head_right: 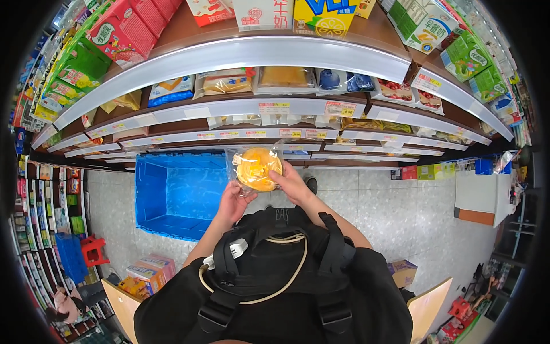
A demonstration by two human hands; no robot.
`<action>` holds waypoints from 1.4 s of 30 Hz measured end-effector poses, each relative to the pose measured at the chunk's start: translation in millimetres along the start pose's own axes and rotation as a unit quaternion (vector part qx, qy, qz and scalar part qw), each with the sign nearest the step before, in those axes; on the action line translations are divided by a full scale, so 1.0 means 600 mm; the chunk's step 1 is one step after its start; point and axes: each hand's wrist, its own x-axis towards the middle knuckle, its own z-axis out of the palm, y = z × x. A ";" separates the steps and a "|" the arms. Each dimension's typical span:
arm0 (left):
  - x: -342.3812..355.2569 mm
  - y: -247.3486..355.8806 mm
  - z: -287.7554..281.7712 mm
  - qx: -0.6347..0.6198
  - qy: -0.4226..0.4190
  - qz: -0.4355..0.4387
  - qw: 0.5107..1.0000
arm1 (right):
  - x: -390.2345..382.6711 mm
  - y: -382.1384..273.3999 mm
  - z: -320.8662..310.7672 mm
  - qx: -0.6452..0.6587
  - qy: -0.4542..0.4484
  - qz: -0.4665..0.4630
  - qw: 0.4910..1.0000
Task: Examine various snack packages on supermarket shelves.
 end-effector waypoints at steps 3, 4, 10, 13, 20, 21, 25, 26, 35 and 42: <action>-0.009 0.027 0.010 -0.004 -0.073 0.010 0.997 | -0.024 -0.048 0.009 0.043 -0.008 -0.002 0.999; -0.006 0.040 0.010 -0.042 -0.135 -0.002 0.990 | -0.032 -0.063 0.011 0.044 -0.010 -0.030 0.999; 0.012 0.126 0.098 0.530 -0.023 0.408 0.743 | -0.063 -0.156 0.019 0.016 -0.004 -0.116 0.993; 0.006 0.172 0.157 0.665 -0.091 0.575 0.467 | -0.074 -0.191 0.031 0.007 0.008 -0.130 0.991; 0.007 0.204 0.220 0.689 -0.204 0.631 0.292 | -0.105 -0.239 0.054 0.025 -0.006 -0.077 0.997; 0.006 0.208 0.226 0.687 -0.226 0.641 0.255 | -0.106 -0.236 0.055 0.026 0.007 -0.064 0.998; -0.002 0.208 0.255 0.669 -0.305 0.630 0.251 | -0.117 -0.245 0.058 0.027 0.011 -0.010 1.000; -0.005 0.208 0.264 0.663 -0.320 0.622 0.266 | -0.119 -0.245 0.061 0.029 0.012 -0.011 0.999; 0.009 0.203 0.263 0.620 -0.305 0.567 0.448 | -0.135 -0.289 0.045 0.054 -0.019 0.055 0.997; -0.021 0.187 0.251 0.469 -0.149 0.257 0.832 | -0.122 -0.243 -0.009 -0.163 0.064 -0.120 0.977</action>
